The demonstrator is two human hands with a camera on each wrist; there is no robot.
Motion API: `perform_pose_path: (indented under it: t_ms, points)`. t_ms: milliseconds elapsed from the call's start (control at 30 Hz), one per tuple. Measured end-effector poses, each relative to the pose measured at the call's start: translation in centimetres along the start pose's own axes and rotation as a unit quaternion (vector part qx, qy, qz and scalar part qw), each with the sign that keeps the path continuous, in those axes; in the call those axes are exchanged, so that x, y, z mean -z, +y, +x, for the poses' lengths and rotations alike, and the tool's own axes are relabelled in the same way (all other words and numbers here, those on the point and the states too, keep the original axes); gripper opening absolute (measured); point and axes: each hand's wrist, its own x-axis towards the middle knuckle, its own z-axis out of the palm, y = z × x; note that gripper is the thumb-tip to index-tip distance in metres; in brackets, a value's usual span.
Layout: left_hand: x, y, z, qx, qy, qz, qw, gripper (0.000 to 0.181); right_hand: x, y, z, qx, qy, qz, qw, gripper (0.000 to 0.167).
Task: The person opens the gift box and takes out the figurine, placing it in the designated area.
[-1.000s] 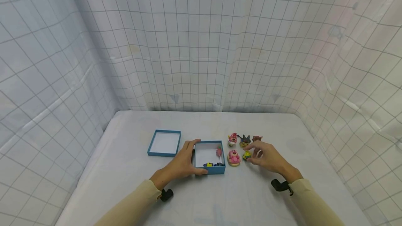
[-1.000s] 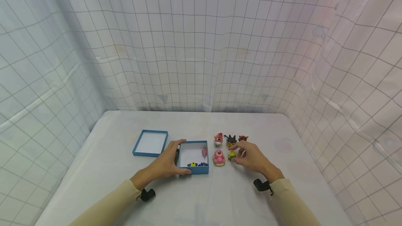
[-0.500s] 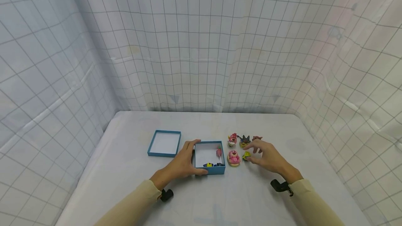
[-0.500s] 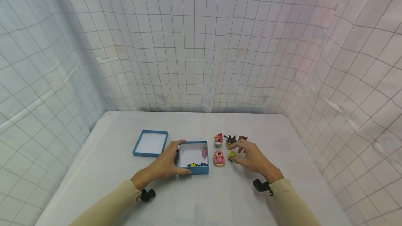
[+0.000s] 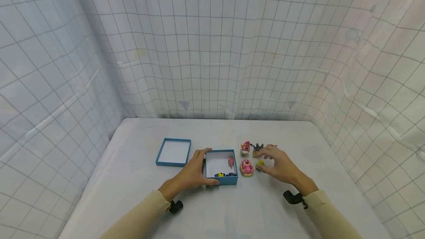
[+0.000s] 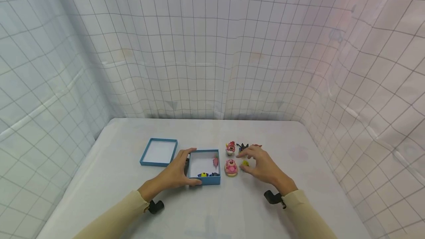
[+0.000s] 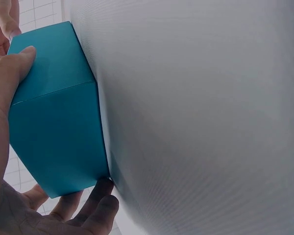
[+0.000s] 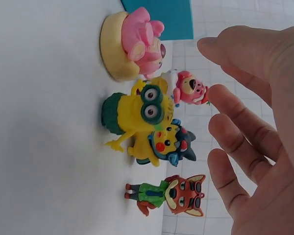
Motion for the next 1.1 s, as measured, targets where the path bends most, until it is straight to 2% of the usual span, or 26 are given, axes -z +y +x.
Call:
perform_pose_path:
  t_ms: [533,867,1100]
  points:
    - [0.2,0.3,-0.1,0.000,0.000,0.000,1.0000,0.128,-1.1,-2.2,1.1,0.060,0.013,-0.011,0.9980,0.040]
    - [0.0,0.2,0.2,-0.002,0.003,-0.003,1.0000,0.128,-1.8,-4.6,2.7,0.064,-0.011,-0.009,0.9979,0.035]
    - [0.0,0.2,-0.1,0.006,0.001,-0.005,1.0000,0.128,-3.2,-6.1,4.3,0.090,-0.057,0.004,0.9943,0.035]
